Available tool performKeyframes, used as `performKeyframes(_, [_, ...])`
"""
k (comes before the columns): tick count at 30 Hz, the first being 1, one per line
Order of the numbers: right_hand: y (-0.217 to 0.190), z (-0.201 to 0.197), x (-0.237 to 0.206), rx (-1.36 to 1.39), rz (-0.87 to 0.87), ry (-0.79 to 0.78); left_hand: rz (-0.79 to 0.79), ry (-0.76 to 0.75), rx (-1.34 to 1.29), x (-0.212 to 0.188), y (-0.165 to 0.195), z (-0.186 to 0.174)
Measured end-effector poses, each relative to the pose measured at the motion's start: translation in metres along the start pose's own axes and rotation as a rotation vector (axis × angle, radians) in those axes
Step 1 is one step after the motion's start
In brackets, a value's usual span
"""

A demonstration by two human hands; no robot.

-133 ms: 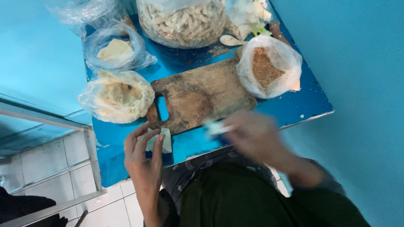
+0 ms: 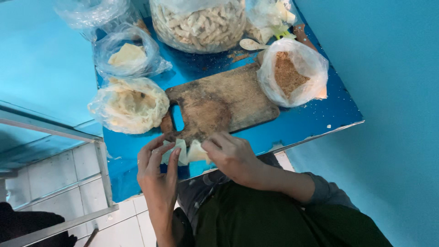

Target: The person sits at a small blue table and wraps filled pastries one at a time. They take a thin dough wrapper, place a piece of filling on it, fold the wrapper over the filling, and set the finished wrapped piece aside, repeating the cycle.

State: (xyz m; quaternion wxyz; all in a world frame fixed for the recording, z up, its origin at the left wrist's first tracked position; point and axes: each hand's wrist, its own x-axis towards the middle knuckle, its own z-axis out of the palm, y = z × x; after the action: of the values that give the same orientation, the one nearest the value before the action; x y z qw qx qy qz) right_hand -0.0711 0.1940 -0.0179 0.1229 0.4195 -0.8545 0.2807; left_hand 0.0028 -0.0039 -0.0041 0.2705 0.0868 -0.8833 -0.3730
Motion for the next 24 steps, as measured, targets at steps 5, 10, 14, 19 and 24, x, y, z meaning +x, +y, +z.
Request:
performKeyframes(5, [0.042, -0.044, -0.033, -0.302, 0.163, 0.010, -0.049, 0.083, 0.041, -0.006, -0.010, -0.015])
performKeyframes(10, [0.061, -0.118, -0.041, -0.205, 0.373, 0.045, -0.032, 0.141, -0.128, -0.005, -0.008, 0.001])
performKeyframes(14, [0.061, -0.133, -0.014, 0.256, 0.380, -0.085, -0.154, -0.166, -0.779, -0.003, 0.012, 0.032])
performKeyframes(19, [0.042, -0.100, 0.034, 0.670, 0.415, -0.285, -0.323, -0.559, -1.474, -0.008, 0.020, 0.052])
performKeyframes(24, [0.035, -0.075, 0.056, 0.718, 0.369, -0.352, -0.650, -0.483, -1.604, -0.009, 0.003, 0.062])
